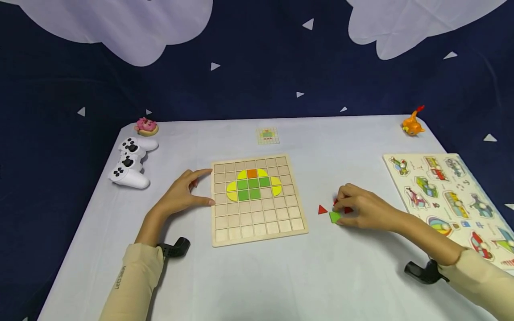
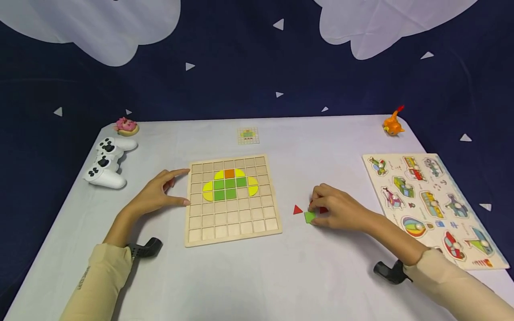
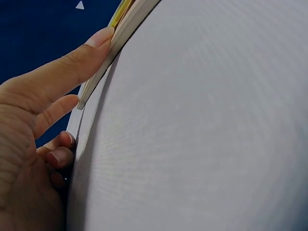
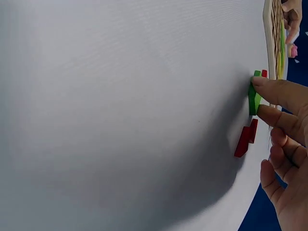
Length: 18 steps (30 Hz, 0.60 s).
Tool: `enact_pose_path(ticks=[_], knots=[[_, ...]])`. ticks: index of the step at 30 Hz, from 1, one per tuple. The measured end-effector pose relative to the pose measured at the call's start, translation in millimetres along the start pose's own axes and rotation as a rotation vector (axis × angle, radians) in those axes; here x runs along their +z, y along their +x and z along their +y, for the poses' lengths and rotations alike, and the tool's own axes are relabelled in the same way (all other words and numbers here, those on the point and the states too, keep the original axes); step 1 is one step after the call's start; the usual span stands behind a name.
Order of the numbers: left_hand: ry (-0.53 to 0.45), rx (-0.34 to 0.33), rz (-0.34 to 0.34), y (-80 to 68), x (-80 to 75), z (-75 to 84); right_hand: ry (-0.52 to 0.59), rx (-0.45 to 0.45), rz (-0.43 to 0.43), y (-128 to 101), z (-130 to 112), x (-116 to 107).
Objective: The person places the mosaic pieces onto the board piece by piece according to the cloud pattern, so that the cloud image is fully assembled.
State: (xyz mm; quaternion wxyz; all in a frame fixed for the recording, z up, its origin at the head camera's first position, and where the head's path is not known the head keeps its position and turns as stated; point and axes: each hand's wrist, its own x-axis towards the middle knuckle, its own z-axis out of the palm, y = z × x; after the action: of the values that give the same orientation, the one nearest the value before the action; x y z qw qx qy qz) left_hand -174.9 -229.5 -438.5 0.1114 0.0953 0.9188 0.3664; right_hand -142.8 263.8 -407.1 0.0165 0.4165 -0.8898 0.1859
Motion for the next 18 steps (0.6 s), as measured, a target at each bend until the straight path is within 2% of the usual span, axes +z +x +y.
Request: enact_pose_path(ticks=[4, 18], knots=[[0.000, 0.008, 0.006, -0.2, 0.3, -0.2, -0.006, -0.033, 0.018, 6.0, -0.1, 0.6], [-0.011, 0.000, 0.006, 0.2, 0.4, 0.0, -0.007, -0.047, 0.034, 39.7, -4.8, -1.1]])
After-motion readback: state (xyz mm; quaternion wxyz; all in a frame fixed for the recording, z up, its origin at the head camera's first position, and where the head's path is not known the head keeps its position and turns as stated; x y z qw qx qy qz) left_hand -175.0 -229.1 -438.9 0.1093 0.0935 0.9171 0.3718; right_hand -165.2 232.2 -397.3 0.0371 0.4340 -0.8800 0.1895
